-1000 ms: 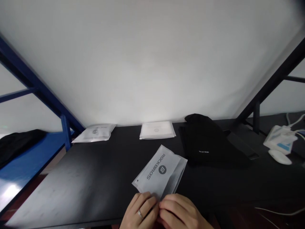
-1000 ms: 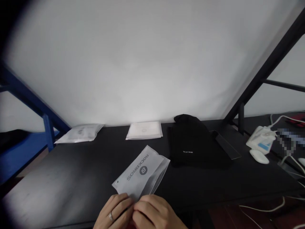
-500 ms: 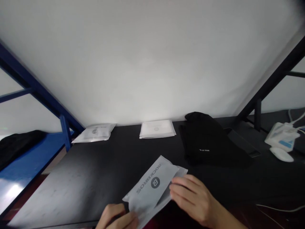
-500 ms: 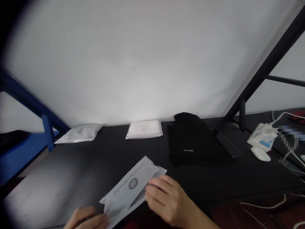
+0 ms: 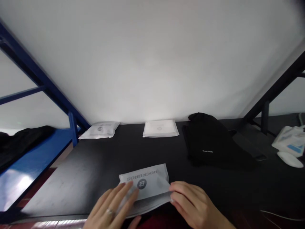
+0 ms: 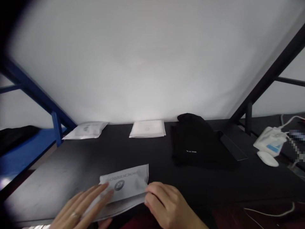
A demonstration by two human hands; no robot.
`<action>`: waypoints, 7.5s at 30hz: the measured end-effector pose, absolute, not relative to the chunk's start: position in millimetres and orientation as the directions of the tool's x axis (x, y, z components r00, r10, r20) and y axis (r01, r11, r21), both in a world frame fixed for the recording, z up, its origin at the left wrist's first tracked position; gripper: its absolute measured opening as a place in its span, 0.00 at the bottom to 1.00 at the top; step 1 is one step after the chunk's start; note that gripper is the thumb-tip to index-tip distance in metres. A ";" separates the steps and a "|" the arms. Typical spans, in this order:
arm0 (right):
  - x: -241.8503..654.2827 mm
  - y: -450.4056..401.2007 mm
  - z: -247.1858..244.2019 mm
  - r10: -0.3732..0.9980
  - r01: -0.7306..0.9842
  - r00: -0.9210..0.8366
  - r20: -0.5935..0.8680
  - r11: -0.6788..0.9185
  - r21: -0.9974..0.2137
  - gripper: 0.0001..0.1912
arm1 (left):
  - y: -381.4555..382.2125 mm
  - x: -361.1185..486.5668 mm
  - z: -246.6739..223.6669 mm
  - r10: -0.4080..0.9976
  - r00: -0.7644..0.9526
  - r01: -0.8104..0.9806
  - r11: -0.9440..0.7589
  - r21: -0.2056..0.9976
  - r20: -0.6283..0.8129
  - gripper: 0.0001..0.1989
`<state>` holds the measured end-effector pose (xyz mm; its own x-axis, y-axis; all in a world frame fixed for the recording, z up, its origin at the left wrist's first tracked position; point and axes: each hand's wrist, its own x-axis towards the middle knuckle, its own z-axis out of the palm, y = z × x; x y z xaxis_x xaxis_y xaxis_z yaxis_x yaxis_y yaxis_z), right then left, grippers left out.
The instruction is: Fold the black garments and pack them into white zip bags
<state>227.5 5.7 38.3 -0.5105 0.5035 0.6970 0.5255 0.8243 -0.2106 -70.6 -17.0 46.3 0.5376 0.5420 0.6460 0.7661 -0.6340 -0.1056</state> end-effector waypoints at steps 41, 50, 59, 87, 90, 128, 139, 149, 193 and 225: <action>316.7 61.9 26.2 0.641 0.907 -0.269 0.719 0.420 -0.035 0.12 | 195.6 -215.2 56.8 0.923 0.259 0.966 -0.249 -0.072 0.286 0.34; 310.0 75.0 31.3 0.720 0.909 -0.319 0.617 0.416 -0.016 0.15 | 166.8 -168.6 54.4 0.860 0.241 0.969 -0.236 -0.068 0.450 0.31; 285.9 86.2 29.5 0.720 0.954 -0.268 0.640 0.291 0.071 0.17 | 91.4 -69.2 36.5 0.635 0.466 0.801 -0.599 0.012 0.616 0.15; 281.9 65.1 38.9 0.839 0.746 -0.532 0.113 0.528 -0.405 0.24 | 14.1 -31.9 45.0 0.747 -0.108 -0.431 0.559 0.708 -0.656 0.28; 288.7 44.5 34.2 0.826 0.787 -0.563 0.027 0.546 -0.287 0.32 | 36.6 -53.5 40.3 0.848 -0.139 -0.296 0.457 0.839 -0.511 0.40; 285.2 14.0 33.6 0.789 0.754 -0.526 0.317 0.605 -0.255 0.08 | -1.2 -73.7 37.4 0.978 -0.186 0.557 0.024 0.830 0.097 0.14; 280.1 68.9 42.1 0.878 0.837 -0.355 0.322 0.452 -0.309 0.09 | 32.4 -89.4 50.9 0.988 -0.151 0.505 0.065 0.861 0.014 0.15; 268.4 90.0 49.8 0.930 0.856 -0.363 0.058 0.357 -0.373 0.04 | 148.1 -78.8 42.8 0.939 0.239 0.892 -0.312 0.326 0.246 0.25; 280.1 45.6 48.1 0.491 0.474 -0.864 0.110 0.868 -0.149 0.44 | 44.7 -118.8 39.2 0.552 0.787 0.573 -0.819 0.003 0.276 0.35; 233.5 -1.1 23.6 0.362 0.479 -0.654 0.664 0.878 -0.007 0.15 | 17.1 -106.1 26.9 0.507 0.606 0.672 -0.739 -0.052 0.612 0.13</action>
<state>233.5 -1.1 23.6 -0.6543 0.3624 0.6638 0.4794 0.8776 -0.0065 -106.1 17.1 26.9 0.6062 0.5074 0.6124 0.6715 -0.7391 -0.0523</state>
